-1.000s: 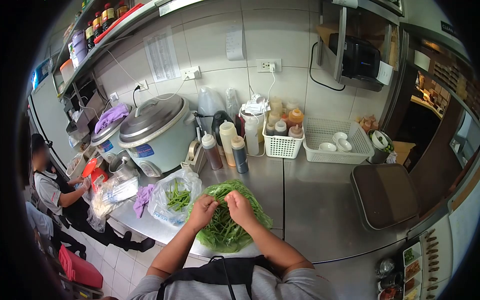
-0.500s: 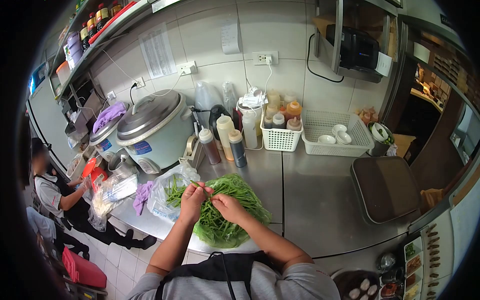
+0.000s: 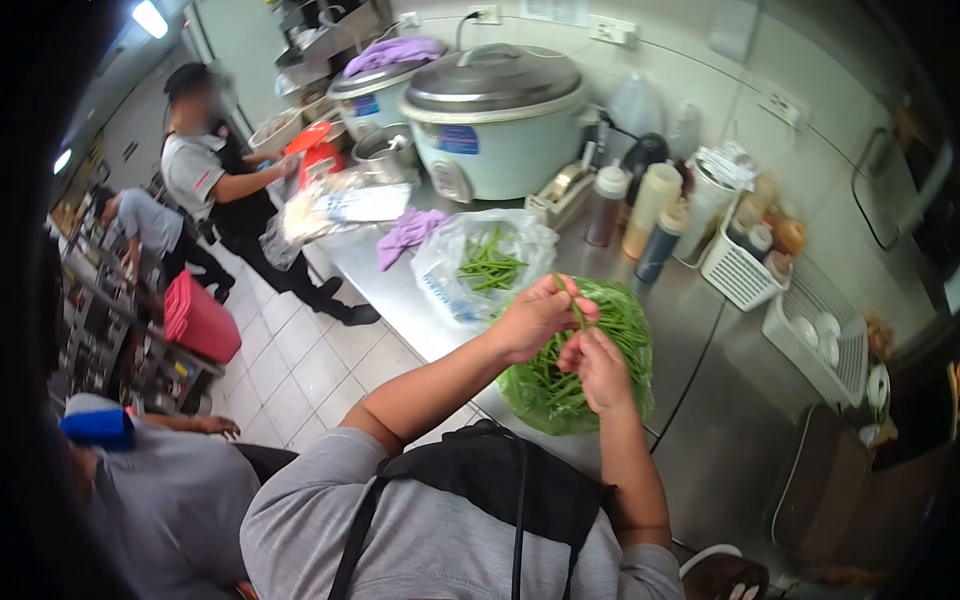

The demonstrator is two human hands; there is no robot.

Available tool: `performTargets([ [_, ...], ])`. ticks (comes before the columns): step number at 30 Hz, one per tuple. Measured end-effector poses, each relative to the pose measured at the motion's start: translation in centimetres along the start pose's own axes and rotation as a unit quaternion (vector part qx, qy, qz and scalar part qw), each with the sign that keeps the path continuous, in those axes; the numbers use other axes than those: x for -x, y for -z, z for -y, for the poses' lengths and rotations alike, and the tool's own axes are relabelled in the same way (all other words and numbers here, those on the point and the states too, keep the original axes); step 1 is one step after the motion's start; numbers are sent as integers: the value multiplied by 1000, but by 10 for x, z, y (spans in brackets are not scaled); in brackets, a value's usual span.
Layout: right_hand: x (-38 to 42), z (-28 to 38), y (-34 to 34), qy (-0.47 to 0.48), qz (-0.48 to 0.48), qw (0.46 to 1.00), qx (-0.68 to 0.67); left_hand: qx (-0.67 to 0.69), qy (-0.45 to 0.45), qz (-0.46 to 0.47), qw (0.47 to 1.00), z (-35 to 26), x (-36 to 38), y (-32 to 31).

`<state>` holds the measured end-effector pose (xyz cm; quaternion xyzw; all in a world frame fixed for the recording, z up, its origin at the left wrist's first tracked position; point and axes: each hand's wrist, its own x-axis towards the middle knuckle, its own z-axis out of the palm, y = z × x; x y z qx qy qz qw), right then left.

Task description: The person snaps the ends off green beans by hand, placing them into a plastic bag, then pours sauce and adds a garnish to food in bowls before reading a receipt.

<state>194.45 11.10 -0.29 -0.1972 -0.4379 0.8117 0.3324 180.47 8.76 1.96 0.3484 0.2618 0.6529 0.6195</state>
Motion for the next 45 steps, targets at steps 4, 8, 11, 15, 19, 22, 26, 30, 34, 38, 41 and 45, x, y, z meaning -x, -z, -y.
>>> performTargets([
  [4,-17,-14,4,41,-85,963,253,-192,-82,49,977,-1,7,6],
  [8,-31,-23,1,162,-137,835,508,-200,-92,99,970,0,17,14],
  [11,-43,-17,8,186,-154,738,630,-321,-146,78,933,-25,18,24],
  [15,-40,-2,0,188,-176,705,661,-320,-97,-59,940,-34,-3,68],
  [19,-30,2,-13,180,-225,680,674,-480,-97,-130,862,-47,-24,111],
  [22,-12,-5,-7,142,-245,653,703,-613,-134,-121,769,-56,-32,133],
  [26,21,-9,-5,94,-329,661,668,-596,-50,-119,793,-57,-52,176],
  [30,52,-16,-6,56,-393,682,614,-600,-2,-81,796,-53,-73,226],
  [34,96,-40,-5,9,-457,654,603,-636,-11,-14,772,-40,-100,264],
  [38,153,-72,-12,-91,-527,608,587,-658,-95,16,747,-44,-103,227],
  [41,183,-85,-32,-170,-609,565,530,-615,-106,-25,781,-39,-118,209],
  [45,236,-98,-37,-99,-727,499,461,-510,-91,-19,855,-40,-114,159],
])
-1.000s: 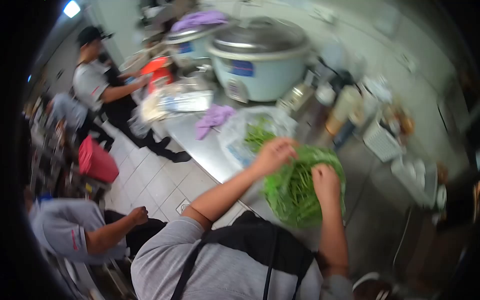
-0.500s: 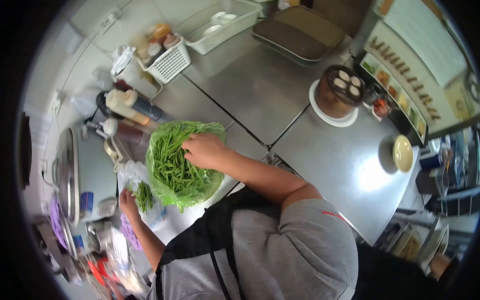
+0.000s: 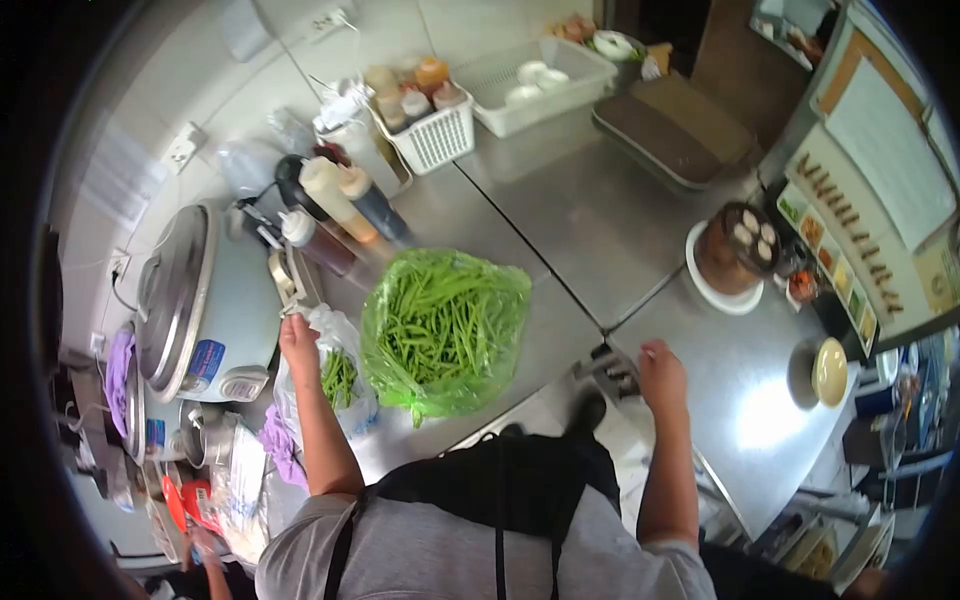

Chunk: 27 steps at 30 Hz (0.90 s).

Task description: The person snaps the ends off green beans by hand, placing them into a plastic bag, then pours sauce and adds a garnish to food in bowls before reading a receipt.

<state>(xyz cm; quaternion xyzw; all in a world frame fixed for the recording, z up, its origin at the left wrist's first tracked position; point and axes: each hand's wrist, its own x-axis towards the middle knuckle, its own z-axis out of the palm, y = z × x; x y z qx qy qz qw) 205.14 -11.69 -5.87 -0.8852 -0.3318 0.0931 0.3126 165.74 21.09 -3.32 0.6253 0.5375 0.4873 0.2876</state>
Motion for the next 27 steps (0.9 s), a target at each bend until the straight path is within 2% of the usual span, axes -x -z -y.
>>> performTargets([
  [1,-3,-15,9,-8,-32,999,18,31,-28,3,999,-9,0,-8],
  [3,-17,-57,24,-1,-71,997,31,83,-25,2,996,-15,-3,-18],
  [5,-36,-96,39,-108,-104,989,-16,118,-42,-27,992,-28,-5,-30],
  [8,-73,-177,47,-194,-206,945,-166,151,4,-40,988,-37,-14,-50],
  [9,-83,-188,54,-222,-217,929,-202,161,16,-42,986,-33,-16,-58],
  [11,-99,-197,71,-303,-169,868,-356,180,71,-60,979,-39,-20,-78],
  [12,-111,-201,74,-299,-141,867,-372,221,84,-60,970,-54,-16,-85],
  [14,-128,-210,79,-302,-90,860,-400,185,139,-95,968,-30,-32,-102],
  [17,-150,-213,74,-288,-80,893,-338,178,192,-165,951,-37,-35,-115],
  [18,-154,-210,78,-278,-33,903,-326,165,200,-177,949,-32,-40,-118],
  [21,-153,-199,74,-274,-69,925,-253,94,214,-219,947,-20,-59,-119],
  [23,-149,-196,77,-270,-61,919,-279,3,211,-255,944,-21,-72,-119],
  [26,-147,-205,69,-262,-83,912,-303,-105,258,-255,926,-14,-96,-116],
  [27,-143,-203,67,-267,-88,913,-294,-99,246,-248,932,-7,-106,-114],
])
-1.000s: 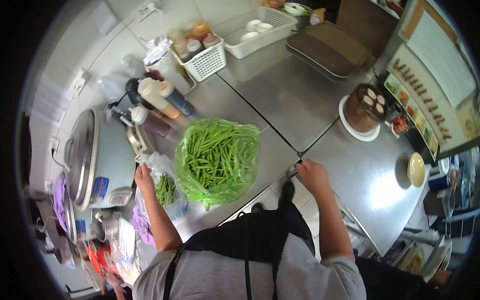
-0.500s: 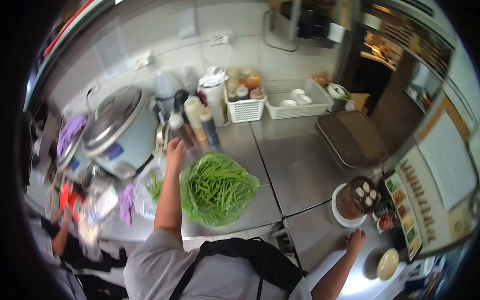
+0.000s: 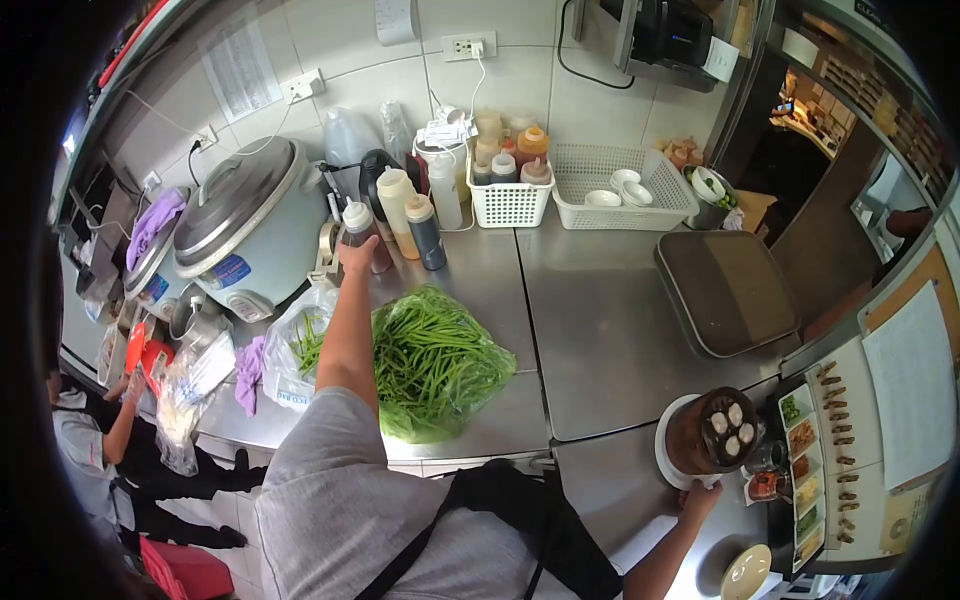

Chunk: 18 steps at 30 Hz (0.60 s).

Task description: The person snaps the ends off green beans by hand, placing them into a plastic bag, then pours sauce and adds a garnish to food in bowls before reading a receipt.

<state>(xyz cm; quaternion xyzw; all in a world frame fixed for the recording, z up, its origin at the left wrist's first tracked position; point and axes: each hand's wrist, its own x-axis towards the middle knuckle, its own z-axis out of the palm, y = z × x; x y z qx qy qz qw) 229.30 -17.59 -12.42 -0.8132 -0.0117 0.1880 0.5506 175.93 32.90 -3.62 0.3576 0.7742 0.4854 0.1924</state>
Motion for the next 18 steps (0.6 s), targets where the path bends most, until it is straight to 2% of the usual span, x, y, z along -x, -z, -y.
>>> performTargets([
  [2,9,0,-2,-1,-17,1000,19,16,-17,15,1000,11,-26,-11],
  [7,17,10,-4,-29,-16,999,24,107,-169,2,980,17,-35,-25],
  [13,13,2,-7,-24,-36,998,49,151,-191,49,969,22,-30,-16],
  [15,13,3,-7,-21,-50,997,55,235,-223,119,938,17,-28,-17],
  [16,-2,-18,-7,-3,-67,996,-55,259,-261,129,921,6,-20,-12],
  [17,18,4,-8,-13,-49,998,35,175,-295,115,932,-18,-1,5],
  [18,9,-5,-6,8,-58,996,74,173,-308,171,920,-37,11,14],
])
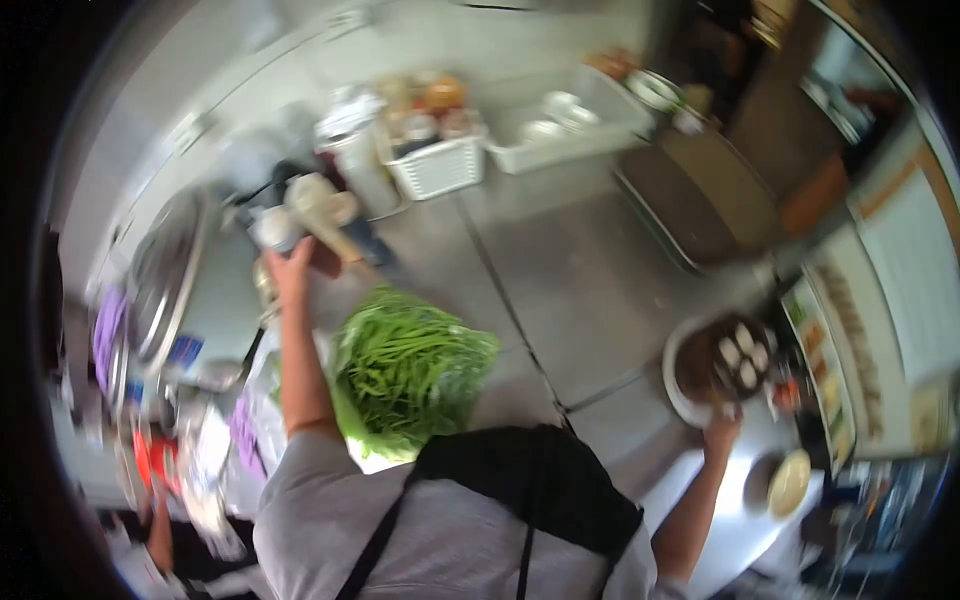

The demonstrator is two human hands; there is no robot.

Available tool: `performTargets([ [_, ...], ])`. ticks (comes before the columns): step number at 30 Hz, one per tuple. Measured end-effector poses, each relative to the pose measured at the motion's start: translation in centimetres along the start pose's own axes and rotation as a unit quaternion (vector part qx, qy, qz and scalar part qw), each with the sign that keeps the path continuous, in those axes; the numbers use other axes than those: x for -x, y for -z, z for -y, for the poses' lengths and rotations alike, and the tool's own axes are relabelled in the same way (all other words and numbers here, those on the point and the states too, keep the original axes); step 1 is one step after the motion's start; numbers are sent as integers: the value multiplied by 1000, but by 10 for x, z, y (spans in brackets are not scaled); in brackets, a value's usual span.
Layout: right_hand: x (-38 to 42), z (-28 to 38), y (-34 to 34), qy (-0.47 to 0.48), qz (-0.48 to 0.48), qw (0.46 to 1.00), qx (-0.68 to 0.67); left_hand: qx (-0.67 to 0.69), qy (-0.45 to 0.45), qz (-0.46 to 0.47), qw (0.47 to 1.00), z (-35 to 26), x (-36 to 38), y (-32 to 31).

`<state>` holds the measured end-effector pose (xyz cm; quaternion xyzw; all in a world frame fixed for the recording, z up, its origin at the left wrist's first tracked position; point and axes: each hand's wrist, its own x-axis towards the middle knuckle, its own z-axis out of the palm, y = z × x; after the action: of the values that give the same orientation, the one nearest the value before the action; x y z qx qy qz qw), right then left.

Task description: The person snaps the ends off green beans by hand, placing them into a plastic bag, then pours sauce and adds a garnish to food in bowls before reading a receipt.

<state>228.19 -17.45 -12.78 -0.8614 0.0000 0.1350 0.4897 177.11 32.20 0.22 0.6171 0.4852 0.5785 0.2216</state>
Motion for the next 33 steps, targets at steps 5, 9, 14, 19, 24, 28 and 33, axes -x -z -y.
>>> performTargets([
  [5,-47,-69,-2,107,-77,990,51,120,-84,174,974,-111,31,-53],
  [9,4,3,-1,17,-38,999,-20,23,-143,354,924,-174,94,-125],
  [14,7,4,3,25,-31,999,-15,-83,-333,511,788,-230,176,-211],
  [19,9,8,5,16,-12,998,-58,-157,-443,537,700,-269,228,-267],
  [24,10,8,8,13,-6,997,-81,-231,-518,525,634,-298,245,-297],
  [28,14,15,12,12,2,998,-65,-260,-557,506,605,-313,247,-312],
  [33,16,19,14,-4,7,999,-45,-294,-557,497,597,-337,249,-335],
])
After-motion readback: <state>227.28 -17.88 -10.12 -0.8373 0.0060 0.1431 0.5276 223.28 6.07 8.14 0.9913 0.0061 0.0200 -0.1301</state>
